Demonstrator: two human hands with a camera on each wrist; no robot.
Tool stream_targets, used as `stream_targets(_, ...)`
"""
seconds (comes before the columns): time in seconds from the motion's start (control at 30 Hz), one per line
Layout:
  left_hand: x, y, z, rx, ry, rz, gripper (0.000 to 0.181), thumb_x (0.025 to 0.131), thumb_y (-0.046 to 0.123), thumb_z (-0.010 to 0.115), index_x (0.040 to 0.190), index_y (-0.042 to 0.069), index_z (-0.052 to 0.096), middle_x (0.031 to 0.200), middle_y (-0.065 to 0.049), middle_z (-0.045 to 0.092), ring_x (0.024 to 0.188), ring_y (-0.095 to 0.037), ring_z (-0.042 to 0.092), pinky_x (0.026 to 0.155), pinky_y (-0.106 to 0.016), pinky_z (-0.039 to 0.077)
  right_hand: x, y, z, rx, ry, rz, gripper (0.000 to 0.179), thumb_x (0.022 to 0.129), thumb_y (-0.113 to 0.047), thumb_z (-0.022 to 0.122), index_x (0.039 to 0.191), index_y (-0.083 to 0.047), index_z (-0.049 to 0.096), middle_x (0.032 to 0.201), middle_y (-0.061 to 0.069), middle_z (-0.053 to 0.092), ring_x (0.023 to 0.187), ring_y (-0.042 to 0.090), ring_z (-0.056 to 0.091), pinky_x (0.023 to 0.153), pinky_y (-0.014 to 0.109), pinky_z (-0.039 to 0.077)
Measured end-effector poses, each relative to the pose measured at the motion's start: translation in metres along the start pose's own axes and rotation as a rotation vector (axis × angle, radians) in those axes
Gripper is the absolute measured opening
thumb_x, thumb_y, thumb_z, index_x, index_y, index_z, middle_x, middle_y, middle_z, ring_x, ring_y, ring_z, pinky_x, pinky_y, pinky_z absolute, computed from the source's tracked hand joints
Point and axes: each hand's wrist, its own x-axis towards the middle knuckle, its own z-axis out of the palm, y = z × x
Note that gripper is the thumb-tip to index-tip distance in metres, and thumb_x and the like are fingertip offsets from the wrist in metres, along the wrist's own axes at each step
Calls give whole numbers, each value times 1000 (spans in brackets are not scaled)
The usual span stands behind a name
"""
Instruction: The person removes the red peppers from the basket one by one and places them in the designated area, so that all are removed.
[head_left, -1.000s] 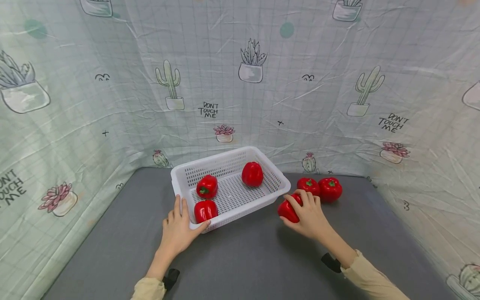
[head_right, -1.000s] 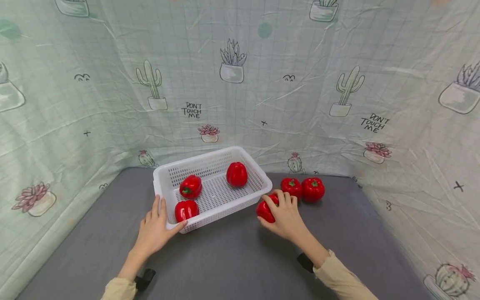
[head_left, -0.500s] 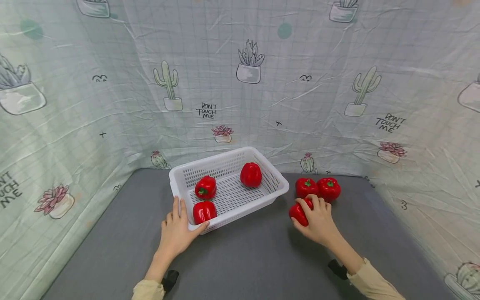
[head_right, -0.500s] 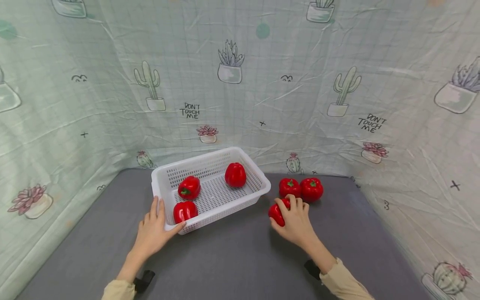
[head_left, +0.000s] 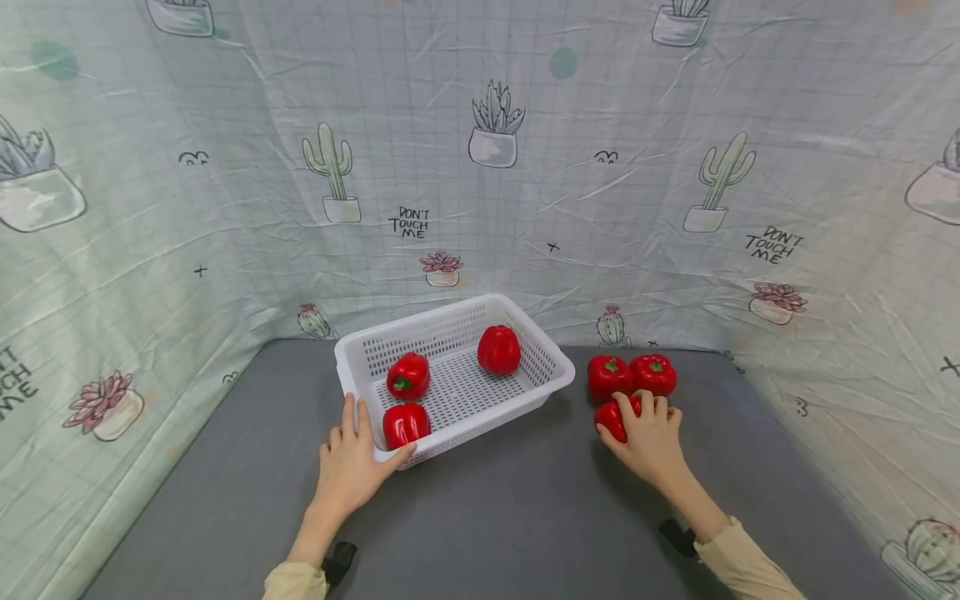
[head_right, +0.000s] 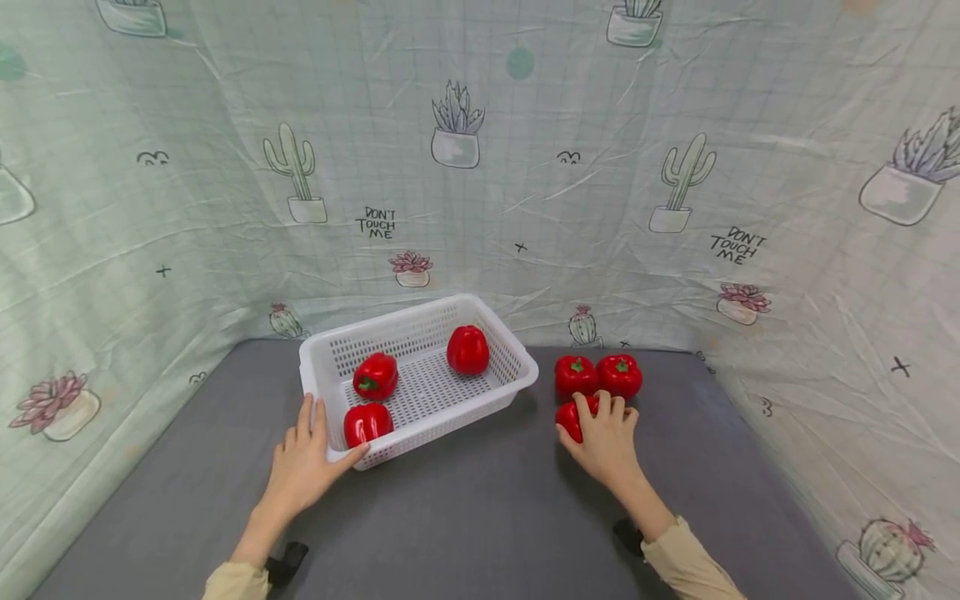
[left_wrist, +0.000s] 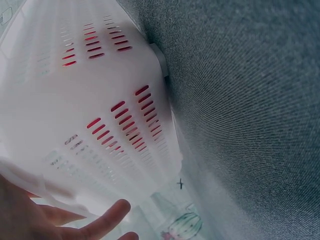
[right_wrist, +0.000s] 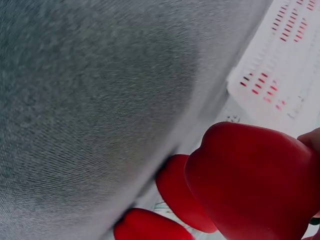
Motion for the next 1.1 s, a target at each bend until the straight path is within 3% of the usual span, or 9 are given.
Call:
stream_targets(0.5, -1, 1, 0, -4, -6, -12, 105, 71, 63, 58, 140, -6, 18, 148, -25, 9, 112, -48, 39, 86, -64, 35, 6, 8, 11, -22, -154, 121, 58, 71, -37, 69, 114, -3, 49, 102, 26, 48, 94, 43, 41, 76, 60, 32)
stream_targets(0.87, -1, 1, 0, -5, -2, -14, 105, 72, 61, 59, 140, -6, 18, 148, -25, 9, 112, -49, 39, 85, -64, 35, 12, 8, 18, -31, -204, 143, 58, 72, -37, 67, 113, -4, 46, 102, 26, 50, 95, 44, 42, 76, 61, 34)
stream_targets(1.1, 0, 0, 1, -10, 3, -7, 105, 72, 62, 59, 140, -6, 17, 148, -25, 9, 111, -49, 40, 85, -64, 36, 14, 9, 16, -56, -203, 90, 61, 69, -39, 69, 114, -4, 48, 102, 25, 51, 94, 43, 44, 75, 59, 38)
